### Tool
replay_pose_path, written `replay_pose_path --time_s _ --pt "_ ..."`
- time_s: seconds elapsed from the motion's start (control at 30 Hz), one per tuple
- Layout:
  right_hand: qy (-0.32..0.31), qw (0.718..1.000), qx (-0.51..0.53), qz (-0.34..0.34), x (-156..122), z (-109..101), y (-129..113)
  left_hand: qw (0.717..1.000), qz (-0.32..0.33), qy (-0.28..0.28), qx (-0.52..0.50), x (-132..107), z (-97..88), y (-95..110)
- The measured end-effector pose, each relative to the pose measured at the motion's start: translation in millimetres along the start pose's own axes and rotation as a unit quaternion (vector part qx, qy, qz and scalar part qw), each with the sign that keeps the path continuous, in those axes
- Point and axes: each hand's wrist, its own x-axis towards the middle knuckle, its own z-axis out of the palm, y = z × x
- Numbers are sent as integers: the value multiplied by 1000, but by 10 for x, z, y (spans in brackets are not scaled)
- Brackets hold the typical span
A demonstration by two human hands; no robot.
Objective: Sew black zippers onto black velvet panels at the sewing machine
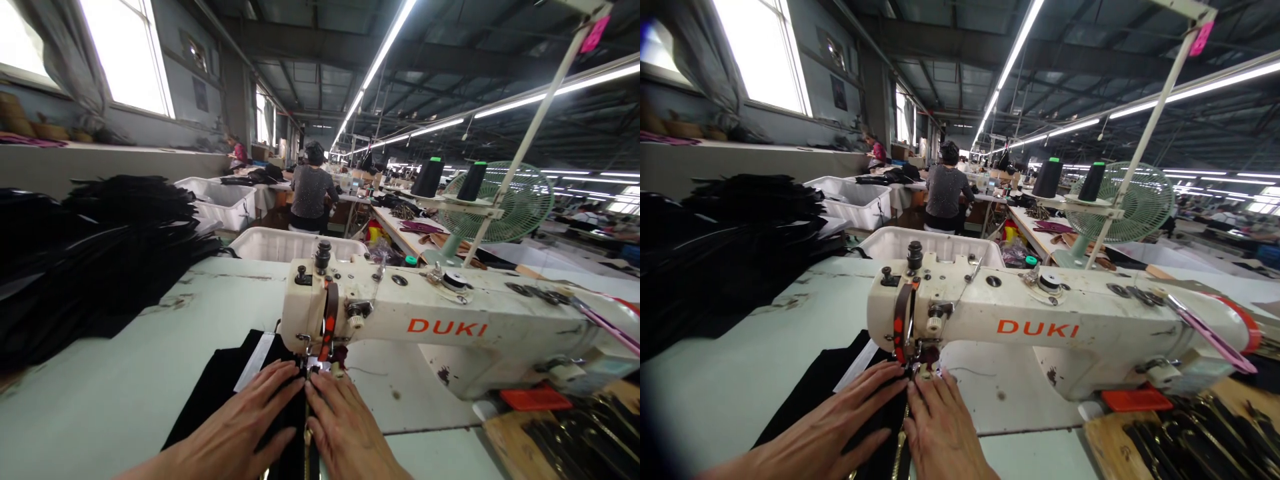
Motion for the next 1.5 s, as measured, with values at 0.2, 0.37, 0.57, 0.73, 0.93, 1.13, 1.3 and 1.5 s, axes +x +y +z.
replay_pose_path --time_s 0.2,0.37,0.57,0.73,0.93,1.13,1.3,1.5 --pt "-18 1000 12 -3 -51 47 24 1000 11 -11 27 -21 -11 0" --pt "-9 1000 7 6 -54 81 27 1000 13 1 27 -23 3 -38" --pt "18 1000 -9 -7 -7 9 17 999 37 6 22 -33 -12 -40" --pt "23 1000 -2 -9 36 -66 18 998 45 -3 44 -4 -34 -57" --pt "23 998 52 9 24 -77 2 996 60 9 61 -7 -36 -72" --pt "17 955 240 172 118 -172 176 996 65 17 58 37 -62 -82" --pt "25 945 260 197 303 -210 410 996 62 8 61 24 -3 -116" --pt "-14 948 254 193 283 -320 286 994 57 -30 87 31 4 -163"
